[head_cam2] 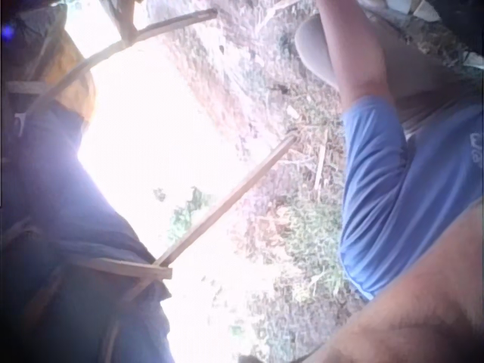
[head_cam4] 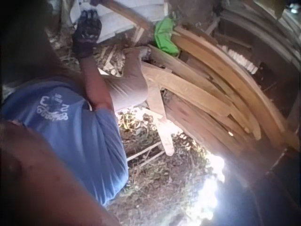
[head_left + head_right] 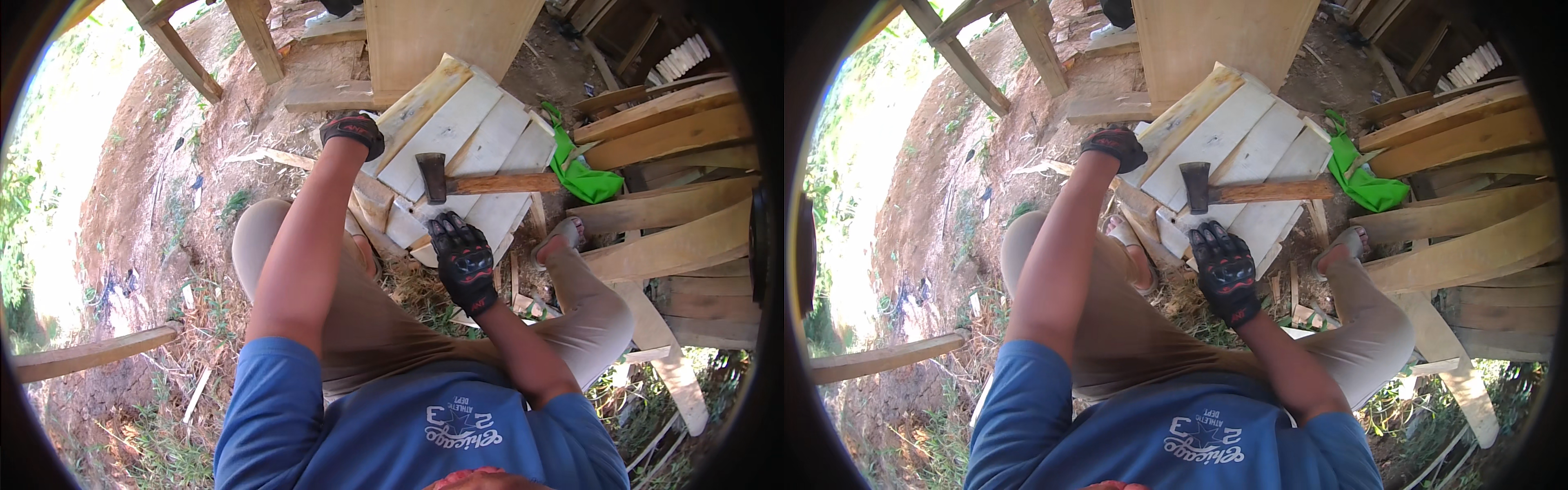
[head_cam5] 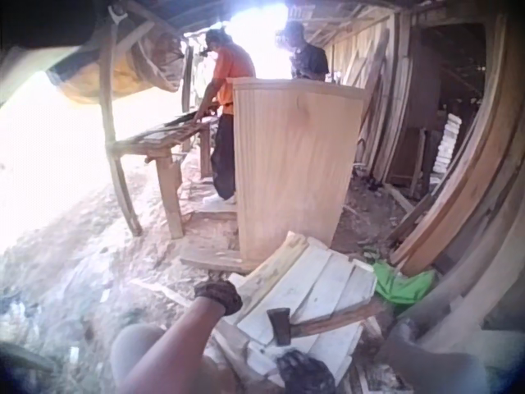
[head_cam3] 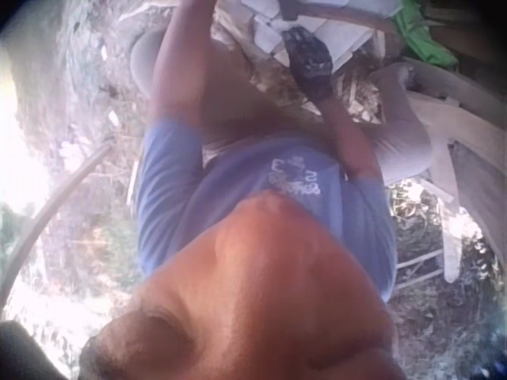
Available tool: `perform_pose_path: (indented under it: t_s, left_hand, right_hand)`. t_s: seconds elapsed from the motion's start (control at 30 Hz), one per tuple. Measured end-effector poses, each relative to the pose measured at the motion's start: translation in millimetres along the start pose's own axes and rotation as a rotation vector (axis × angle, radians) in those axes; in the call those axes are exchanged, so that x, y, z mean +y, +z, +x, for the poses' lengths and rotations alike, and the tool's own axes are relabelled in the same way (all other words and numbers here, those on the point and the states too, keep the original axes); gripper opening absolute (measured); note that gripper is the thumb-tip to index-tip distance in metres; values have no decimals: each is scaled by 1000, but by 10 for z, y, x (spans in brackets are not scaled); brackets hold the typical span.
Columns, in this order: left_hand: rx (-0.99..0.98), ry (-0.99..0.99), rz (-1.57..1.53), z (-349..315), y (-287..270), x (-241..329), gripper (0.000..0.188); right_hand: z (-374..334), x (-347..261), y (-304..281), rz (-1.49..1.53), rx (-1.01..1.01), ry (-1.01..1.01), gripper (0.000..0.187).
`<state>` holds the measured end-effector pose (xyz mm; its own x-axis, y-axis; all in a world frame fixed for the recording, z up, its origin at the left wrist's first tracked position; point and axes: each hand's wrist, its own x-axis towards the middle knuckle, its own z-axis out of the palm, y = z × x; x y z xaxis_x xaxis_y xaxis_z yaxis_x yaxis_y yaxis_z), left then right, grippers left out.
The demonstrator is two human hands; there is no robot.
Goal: The person is finishing a wooden crate by scraping the wooden slats with a hand tool and hammering parts with a small axe.
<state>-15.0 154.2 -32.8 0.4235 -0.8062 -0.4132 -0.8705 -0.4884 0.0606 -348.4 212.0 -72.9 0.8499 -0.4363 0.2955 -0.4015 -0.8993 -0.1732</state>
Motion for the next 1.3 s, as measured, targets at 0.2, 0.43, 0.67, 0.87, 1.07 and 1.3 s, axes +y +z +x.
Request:
perform_pose_path:
  t_s: [0.2,0.43,0.67,0.87,1.07,1.3]
  left_hand:
    - [35,21,-25,-21,31,-46,49]
    - [42,-2,-67,-102,28,-66,48]
    - [31,16,-31,-55,51,-86,51]
    - [66,82,-76,-132,33,-96,52]
    - [45,36,-102,-156,54,-165,53]
    - [33,38,-37,-115,47,-81,53]
  right_hand:
    - [-430,127,-261,-80,-71,-43,51]
    - [-635,502,-742,-173,-195,262,33]
    - [-49,269,-349,-145,-65,24,43]
    - [-425,337,-288,-204,-166,-52,55]
    - [-774,545,-699,-201,-247,76,46]
    - [-297,299,-506,-79,-78,99,52]
